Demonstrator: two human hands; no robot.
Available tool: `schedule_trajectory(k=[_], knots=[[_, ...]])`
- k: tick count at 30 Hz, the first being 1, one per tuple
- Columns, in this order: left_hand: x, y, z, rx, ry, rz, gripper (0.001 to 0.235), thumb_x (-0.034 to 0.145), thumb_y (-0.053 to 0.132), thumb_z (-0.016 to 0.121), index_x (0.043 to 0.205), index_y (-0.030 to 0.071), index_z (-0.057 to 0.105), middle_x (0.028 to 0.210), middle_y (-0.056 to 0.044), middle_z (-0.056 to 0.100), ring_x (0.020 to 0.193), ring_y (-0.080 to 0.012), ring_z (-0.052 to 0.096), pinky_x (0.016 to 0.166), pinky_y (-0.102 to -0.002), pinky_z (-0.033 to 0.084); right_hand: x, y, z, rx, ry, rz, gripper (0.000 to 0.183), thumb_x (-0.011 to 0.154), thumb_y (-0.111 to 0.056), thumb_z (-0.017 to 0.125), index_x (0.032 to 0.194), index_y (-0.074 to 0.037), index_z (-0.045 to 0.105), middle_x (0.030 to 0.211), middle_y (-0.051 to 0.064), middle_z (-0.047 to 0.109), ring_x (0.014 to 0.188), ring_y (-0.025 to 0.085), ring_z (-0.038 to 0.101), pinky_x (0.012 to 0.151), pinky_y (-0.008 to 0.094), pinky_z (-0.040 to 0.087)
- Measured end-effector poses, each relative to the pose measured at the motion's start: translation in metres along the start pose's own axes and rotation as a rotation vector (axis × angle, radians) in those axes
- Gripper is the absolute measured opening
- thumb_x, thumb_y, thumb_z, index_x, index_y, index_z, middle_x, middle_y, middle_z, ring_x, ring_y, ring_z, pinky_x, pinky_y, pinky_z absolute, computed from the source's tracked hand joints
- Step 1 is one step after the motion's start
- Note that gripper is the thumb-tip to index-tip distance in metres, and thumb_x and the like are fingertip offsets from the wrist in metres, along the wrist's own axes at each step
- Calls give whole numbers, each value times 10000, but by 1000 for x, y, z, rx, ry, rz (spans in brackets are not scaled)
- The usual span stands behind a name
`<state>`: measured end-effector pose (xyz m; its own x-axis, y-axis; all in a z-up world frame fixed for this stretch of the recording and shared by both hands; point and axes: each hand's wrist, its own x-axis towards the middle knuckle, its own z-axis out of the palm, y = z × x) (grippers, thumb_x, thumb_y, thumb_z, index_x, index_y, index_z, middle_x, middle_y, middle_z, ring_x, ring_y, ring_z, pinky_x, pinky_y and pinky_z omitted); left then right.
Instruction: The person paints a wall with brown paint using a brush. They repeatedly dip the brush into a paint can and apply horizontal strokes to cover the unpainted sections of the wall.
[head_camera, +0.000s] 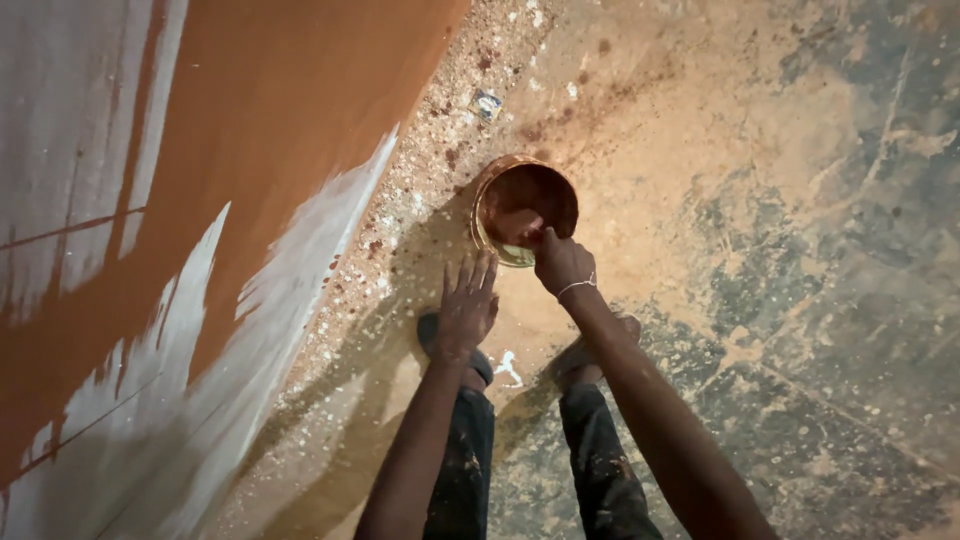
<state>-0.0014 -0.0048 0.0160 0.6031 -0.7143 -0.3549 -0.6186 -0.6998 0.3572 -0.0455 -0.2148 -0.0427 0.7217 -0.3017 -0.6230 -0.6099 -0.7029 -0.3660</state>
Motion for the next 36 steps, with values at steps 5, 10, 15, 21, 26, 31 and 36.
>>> schedule_trajectory(k=[5,10,15,21,26,31,36], knots=[[3,2,4,43,-26,-18,754,932,287,561,1602,64,296,1652,-140,325,1503,-381,312,1231,-586,193,2,-3,9,21,134,101,252,1020,-287,546,1162,-82,576,780,222,708,713,444,694,631,575,539],[4,2,4,42,-43,-21,730,950,274,560,1602,60,309,1652,-128,342,1500,-380,320,1239,-579,193,-2,6,7,-11,30,43,272,1042,-346,532,1204,-129,530,788,207,709,709,436,681,609,576,530],[8,6,2,60,-37,-23,732,927,280,577,1573,43,328,1633,-144,351,1489,-397,319,1229,-591,177,-61,26,-38,-21,81,-26,376,1007,-294,564,1365,-338,455,758,144,709,658,422,669,568,586,508],[8,5,9,147,-95,-26,737,925,286,609,1565,26,352,1625,-157,350,1490,-395,324,1233,-587,184,-110,69,-74,-176,106,-139,507,982,-264,602,1427,-415,410,754,107,703,593,377,674,474,512,513],[10,5,13,95,-89,-45,760,901,297,637,1561,41,360,1639,-151,347,1473,-383,352,1229,-586,203,-117,82,-86,-174,133,-140,437,988,-279,618,1363,-374,415,786,85,711,591,366,670,481,503,504],[6,6,13,91,-91,-52,779,896,297,652,1572,45,359,1651,-145,337,1477,-382,351,1225,-582,213,-130,84,-99,-211,75,-140,522,990,-255,599,1440,-428,399,750,104,705,557,369,665,438,494,498],[10,6,13,130,-110,-46,773,901,293,658,1565,38,355,1642,-135,324,1486,-378,324,1225,-600,206,-145,94,-119,-217,86,-133,533,987,-264,616,1446,-414,388,747,96,711,559,367,664,446,495,486]])
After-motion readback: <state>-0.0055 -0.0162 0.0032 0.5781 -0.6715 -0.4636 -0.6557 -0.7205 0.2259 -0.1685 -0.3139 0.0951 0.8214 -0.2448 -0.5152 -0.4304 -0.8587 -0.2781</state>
